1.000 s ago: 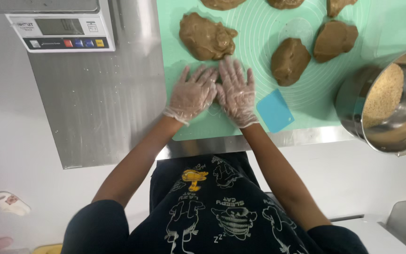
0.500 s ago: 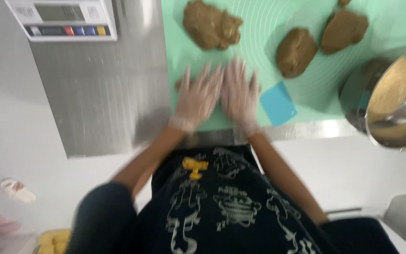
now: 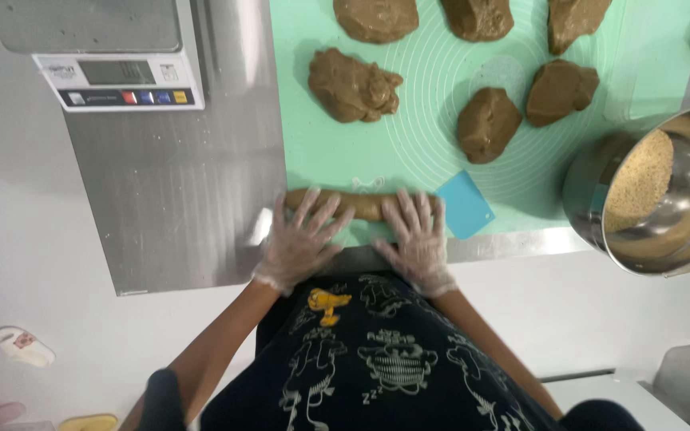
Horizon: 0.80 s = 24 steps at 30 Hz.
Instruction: The person divides portions of dough using a blue scraper tool, weighs a portion on a scale, and rolls dough into balls by hand on a mat.
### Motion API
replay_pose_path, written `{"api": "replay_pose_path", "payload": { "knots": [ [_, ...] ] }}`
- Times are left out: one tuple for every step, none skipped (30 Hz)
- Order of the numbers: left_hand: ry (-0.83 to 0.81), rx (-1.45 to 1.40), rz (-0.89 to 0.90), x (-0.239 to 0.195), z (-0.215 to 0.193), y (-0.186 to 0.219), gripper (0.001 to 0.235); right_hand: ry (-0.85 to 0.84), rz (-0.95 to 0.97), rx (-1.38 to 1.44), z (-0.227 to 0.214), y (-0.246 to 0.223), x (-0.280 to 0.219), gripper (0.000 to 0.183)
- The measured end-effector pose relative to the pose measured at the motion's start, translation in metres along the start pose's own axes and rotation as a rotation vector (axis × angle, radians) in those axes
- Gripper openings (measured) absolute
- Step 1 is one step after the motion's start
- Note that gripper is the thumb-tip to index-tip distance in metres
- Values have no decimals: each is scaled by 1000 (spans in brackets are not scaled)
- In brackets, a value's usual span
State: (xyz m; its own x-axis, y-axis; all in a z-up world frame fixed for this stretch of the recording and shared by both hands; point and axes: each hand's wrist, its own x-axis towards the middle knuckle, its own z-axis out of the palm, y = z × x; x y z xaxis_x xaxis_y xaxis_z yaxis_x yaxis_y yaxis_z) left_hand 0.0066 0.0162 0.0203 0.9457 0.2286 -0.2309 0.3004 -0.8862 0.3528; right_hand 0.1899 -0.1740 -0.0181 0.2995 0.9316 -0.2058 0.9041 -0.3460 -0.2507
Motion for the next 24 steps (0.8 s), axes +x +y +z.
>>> {"api": "replay_pose_path", "payload": {
  "knots": [
    [206, -35, 55, -8, 0, -1, 61, -81, -5, -92, -6, -2, -17, 74],
    [220, -25, 55, -12, -1, -8, 61, -160, -8, -185, -11, -1, -23, 70],
    [16, 11, 48, -21, -6, -15, 57, -153, -12, -183, -15, 0, -17, 70],
    [-188, 46, 39, -26, -12, -19, 53, -66, 50, -88, -22, 2, -5, 70],
    [-184, 52, 36, -24, -15, -21, 53, 21, 111, 5, -31, 5, 11, 71],
    [-21, -19, 61, -20, -19, -25, 51, 82, 85, 70, -39, 6, 35, 69],
    [143, -87, 85, -14, -24, -29, 51, 147, 58, 135, -46, 5, 67, 68],
    [147, -77, 84, -4, -26, -29, 51, 187, 7, 134, -52, 3, 103, 76],
    [221, -108, 225, 9, -25, -26, 58, 228, -36, 129, -56, -3, 143, 84],
    [293, -139, 367, 18, -25, -24, 66, 272, -93, 39, -55, -16, 188, 85],
    [301, -139, 380, 23, -23, -20, 66, 315, -145, -61, -57, -22, 213, 86],
    [219, -78, 381, 26, -19, -14, 69, 322, -137, -73, -59, -21, 218, 86],
    [140, -12, 382, 31, -17, -14, 72, 239, -125, -27, -61, -19, 226, 76],
    [151, -5, 396, 38, -15, -19, 72, 156, -112, 20, -64, -13, 234, 67],
    [155, 14, 366, 36, -11, -21, 70, 155, -103, 15, -67, -6, 238, 67],
    [160, 34, 335, 34, -8, -21, 68, 101, -63, 173, -73, 3, 245, 61],
    [164, 34, 347, 34, -5, -21, 68, 54, -23, 330, -82, 11, 250, 55],
    [176, 14, 336, 32, -5, -21, 63, 61, -14, 324, -93, 21, 243, 55],
    [194, -2, 322, 34, -6, -22, 58, 24, -31, 660, -110, 36, 233, 54],
    [204, 2, 332, 37, -6, -23, 58, -14, -50, 996, -130, 53, 226, 53],
    [221, -26, 305, 37, -6, -20, 55, -11, -67, 1019, -151, 72, 225, 52],
    [237, -54, 278, 40, -5, -20, 52, -8, -85, 1041, -172, 93, 225, 51],
    [235, -58, 272, 39, -3, -21, 52, -1, 65, 1160, -191, 117, 217, 51],
    [232, -45, 261, 39, -1, -21, 49, 134, 109, 911, -204, 138, 230, 47]
  ]
}}
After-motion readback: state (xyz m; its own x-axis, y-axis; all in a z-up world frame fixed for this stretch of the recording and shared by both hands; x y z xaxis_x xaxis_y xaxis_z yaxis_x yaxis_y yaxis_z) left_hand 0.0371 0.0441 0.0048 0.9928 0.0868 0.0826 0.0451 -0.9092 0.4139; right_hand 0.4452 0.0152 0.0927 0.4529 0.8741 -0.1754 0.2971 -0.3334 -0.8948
